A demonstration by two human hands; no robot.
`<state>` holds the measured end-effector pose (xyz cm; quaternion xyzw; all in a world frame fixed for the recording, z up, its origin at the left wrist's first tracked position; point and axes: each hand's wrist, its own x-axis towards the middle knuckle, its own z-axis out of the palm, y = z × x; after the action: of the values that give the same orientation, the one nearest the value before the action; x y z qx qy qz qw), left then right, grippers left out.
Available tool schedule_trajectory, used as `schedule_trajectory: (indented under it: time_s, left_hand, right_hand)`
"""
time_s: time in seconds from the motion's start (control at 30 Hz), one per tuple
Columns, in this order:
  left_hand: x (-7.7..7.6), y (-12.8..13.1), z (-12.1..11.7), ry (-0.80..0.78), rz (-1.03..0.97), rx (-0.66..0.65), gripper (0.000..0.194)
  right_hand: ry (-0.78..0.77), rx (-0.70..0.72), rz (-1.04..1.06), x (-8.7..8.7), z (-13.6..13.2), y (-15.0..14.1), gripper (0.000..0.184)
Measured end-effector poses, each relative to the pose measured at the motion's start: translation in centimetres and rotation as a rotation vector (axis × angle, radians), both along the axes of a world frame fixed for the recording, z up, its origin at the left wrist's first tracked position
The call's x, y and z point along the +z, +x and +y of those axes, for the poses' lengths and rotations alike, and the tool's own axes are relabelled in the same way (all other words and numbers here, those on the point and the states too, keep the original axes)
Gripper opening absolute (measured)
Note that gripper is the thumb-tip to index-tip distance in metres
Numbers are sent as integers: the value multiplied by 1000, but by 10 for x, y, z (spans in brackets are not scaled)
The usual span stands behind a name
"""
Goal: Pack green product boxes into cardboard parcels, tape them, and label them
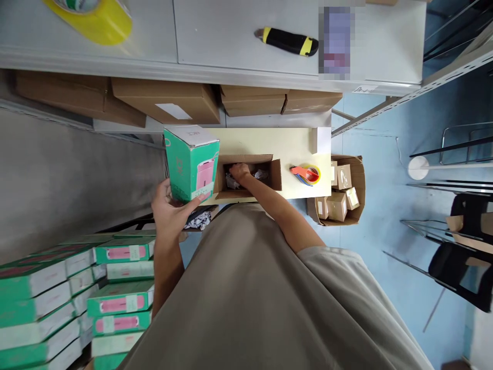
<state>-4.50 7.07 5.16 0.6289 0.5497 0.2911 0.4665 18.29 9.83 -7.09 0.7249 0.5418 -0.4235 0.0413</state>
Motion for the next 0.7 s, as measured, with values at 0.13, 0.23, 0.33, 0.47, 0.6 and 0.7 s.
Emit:
schedule_trajectory:
  time_s: [0.13, 0.23, 0.33, 0.47, 0.6, 0.7]
  left_hand:
    - [1, -4, -4, -18, 1, 6, 85]
    - [5, -7, 0, -34, 52, -29, 83]
    - [13, -7, 10, -24, 152, -158, 77]
    - [27, 8, 26, 67, 299, -438, 70]
    - [33, 42, 40, 132, 471, -691, 70]
    - [24, 68, 48, 126, 560, -808, 71]
  right_hand:
    - [-43, 71, -81, 7, -9, 8, 35]
    - [-72, 59, -128, 24, -22, 17, 36]
    - [-70, 20, -151, 50, -52, 36, 37]
    - [106, -211, 22, 93, -115, 72, 60]
    - [347, -469, 132, 123, -165, 95, 96]
    - [459, -394, 63, 126, -170, 99, 102]
